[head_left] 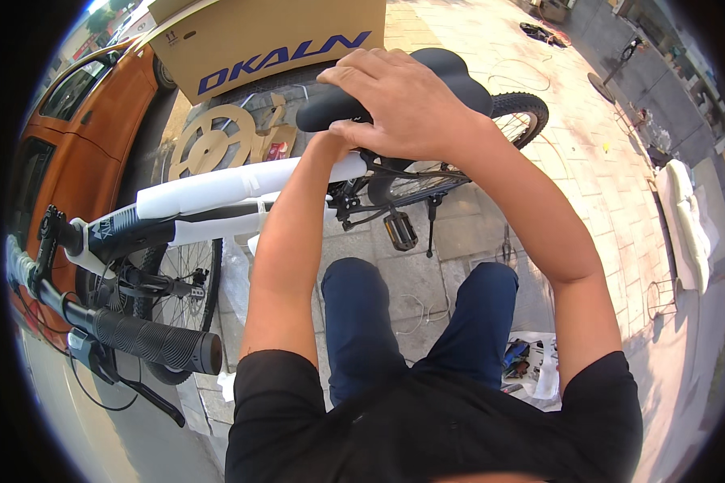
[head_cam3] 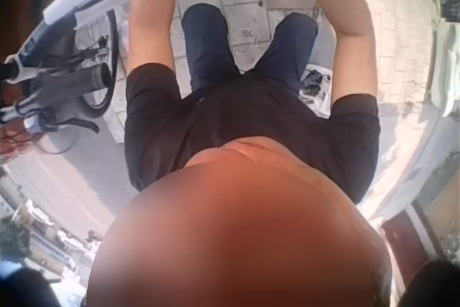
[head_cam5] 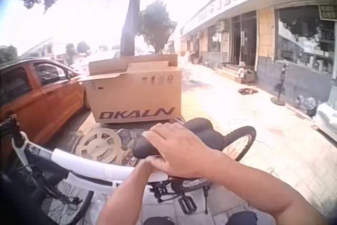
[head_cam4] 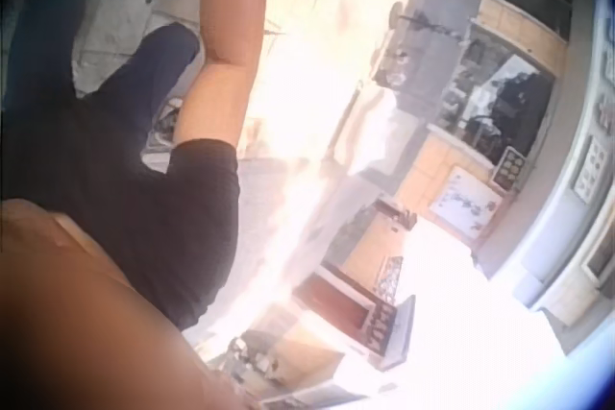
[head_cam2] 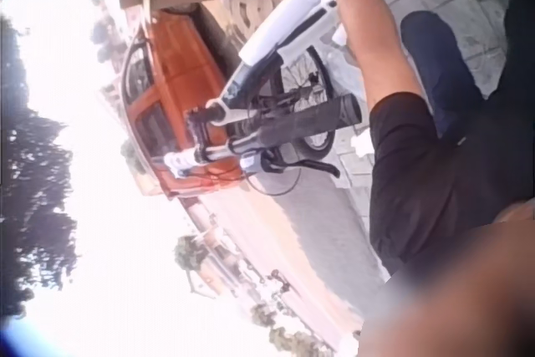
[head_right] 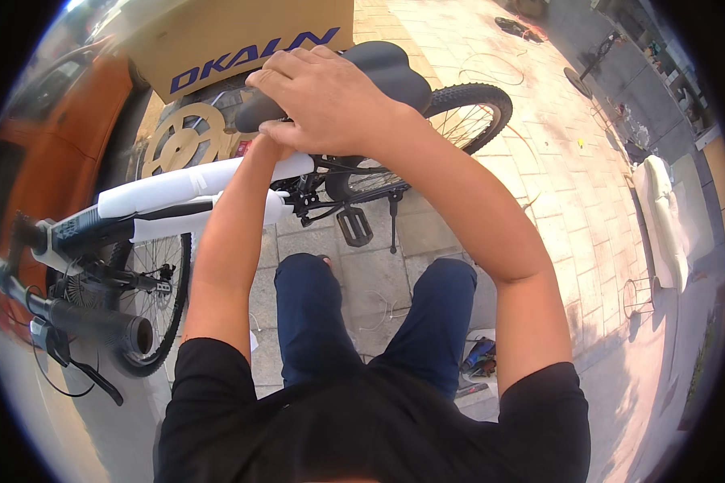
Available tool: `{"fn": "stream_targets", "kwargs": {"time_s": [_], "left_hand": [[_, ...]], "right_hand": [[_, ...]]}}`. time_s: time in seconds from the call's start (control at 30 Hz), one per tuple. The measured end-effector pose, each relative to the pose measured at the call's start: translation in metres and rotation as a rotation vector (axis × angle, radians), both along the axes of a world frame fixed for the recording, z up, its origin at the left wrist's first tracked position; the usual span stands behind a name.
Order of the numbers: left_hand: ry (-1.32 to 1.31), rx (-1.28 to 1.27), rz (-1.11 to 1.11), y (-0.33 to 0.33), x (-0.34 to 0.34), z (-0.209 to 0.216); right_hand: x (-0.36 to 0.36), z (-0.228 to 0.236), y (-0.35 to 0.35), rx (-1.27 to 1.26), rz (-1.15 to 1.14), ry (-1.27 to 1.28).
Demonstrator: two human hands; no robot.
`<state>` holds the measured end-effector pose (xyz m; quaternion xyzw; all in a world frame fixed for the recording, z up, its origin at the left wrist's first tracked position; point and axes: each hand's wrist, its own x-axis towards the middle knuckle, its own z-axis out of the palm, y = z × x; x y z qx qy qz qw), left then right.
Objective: The person assembles a bicycle by attaching the seat post and saddle. They use pliers to tighten a bolt on the seat post and then secure the saddle onto the post.
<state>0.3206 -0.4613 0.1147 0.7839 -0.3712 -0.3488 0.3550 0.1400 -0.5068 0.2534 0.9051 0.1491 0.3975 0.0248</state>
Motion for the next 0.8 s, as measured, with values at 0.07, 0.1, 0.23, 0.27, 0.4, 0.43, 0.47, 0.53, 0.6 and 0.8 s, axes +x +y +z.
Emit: {"fn": "stream_targets", "kwargs": {"time_s": [0.07,0.1,0.23,0.27,0.4,0.43,0.47,0.53,0.6,0.8], "left_hand": [[-0.037,0.026,-0.002,0.003,-0.003,0.001],[-0.047,0.032,-0.003,0.005,-0.005,0.002],[-0.109,0.072,-0.011,0.009,-0.011,0.009],[-0.122,0.088,-0.018,0.009,-0.012,0.010],[-0.191,0.079,0.032,0.011,-0.017,0.015],[-0.198,0.061,0.037,0.012,-0.019,0.015],[-0.207,0.061,0.034,0.012,-0.018,0.015],[-0.295,0.055,0.011,0.012,-0.017,0.013],[-0.300,0.090,-0.005,0.011,-0.012,0.007],[-0.088,0.036,0.001,-0.008,0.027,-0.041]], "right_hand": [[-0.046,-0.031,0.015,0.547,-0.032,0.019],[-0.062,-0.053,0.026,0.913,-0.055,0.065],[-0.046,-0.144,0.020,1.164,-0.464,0.396],[-0.041,-0.160,0.014,1.160,-0.454,0.365],[-0.021,-0.192,0.002,1.221,-0.468,0.357],[-0.019,-0.193,0.002,1.244,-0.444,0.343],[-0.017,-0.191,0.002,1.239,-0.448,0.360],[-0.015,-0.187,0.004,1.238,-0.443,0.392],[-0.014,-0.185,0.005,1.235,-0.507,0.355],[-0.012,-0.196,0.010,1.072,-0.408,0.226]]}}
